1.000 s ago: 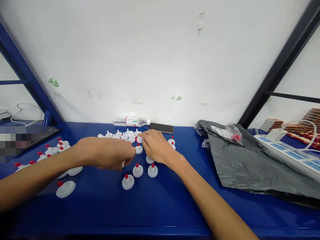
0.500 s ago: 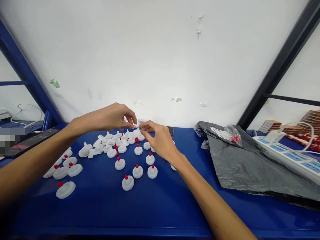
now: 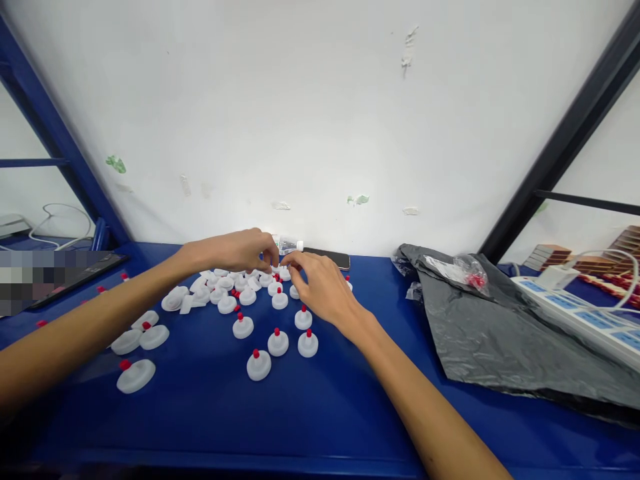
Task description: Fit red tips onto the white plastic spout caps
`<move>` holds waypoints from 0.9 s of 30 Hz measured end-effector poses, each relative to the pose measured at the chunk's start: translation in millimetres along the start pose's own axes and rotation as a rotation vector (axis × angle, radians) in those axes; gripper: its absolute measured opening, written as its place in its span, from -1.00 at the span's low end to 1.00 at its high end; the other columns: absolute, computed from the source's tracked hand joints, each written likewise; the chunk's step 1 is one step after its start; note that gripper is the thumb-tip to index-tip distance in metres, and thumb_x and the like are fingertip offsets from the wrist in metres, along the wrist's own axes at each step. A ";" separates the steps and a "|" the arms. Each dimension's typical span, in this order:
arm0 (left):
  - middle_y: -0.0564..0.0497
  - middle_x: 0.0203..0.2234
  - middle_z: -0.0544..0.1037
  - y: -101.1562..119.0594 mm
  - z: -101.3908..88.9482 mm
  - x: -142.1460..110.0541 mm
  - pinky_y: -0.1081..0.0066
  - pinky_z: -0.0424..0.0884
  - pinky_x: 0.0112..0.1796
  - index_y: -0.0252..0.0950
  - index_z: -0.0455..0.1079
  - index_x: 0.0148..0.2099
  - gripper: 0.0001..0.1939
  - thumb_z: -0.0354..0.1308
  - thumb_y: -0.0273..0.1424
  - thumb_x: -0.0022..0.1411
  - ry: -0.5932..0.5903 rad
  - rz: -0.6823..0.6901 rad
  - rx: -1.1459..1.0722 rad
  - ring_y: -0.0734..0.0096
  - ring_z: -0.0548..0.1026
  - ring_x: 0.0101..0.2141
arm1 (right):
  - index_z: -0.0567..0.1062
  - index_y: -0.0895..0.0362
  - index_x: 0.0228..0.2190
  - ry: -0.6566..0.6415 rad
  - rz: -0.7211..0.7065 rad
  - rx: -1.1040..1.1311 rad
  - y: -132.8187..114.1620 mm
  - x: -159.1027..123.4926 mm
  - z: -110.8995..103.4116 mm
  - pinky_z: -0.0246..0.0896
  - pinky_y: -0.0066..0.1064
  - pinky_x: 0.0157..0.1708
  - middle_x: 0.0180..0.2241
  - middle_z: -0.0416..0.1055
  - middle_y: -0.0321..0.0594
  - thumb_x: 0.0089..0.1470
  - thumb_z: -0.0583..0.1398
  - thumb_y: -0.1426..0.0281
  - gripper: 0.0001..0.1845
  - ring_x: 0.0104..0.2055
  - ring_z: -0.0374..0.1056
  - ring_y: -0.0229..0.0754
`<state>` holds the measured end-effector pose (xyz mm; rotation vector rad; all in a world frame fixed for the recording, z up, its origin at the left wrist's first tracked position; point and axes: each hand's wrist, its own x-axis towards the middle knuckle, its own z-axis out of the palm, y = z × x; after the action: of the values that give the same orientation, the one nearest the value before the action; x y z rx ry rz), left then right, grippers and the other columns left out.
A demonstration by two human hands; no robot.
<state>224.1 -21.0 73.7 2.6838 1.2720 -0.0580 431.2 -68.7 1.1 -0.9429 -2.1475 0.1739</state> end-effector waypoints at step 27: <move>-0.08 -0.43 0.65 21.0 -17.6 -9.7 0.41 0.27 -0.46 -0.32 0.65 -0.25 -0.74 0.24 -0.25 0.18 0.305 0.077 -0.247 0.39 0.48 -0.46 | 0.54 0.01 -0.02 0.087 0.092 -0.164 5.4 0.6 -2.6 0.33 -0.31 -0.20 -0.23 0.64 -0.25 0.27 0.24 0.33 -0.75 -0.19 0.55 -0.08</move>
<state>233.5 -38.5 94.9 2.5889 1.1591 0.5027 435.8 -64.8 1.1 -1.1237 -2.0634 0.0007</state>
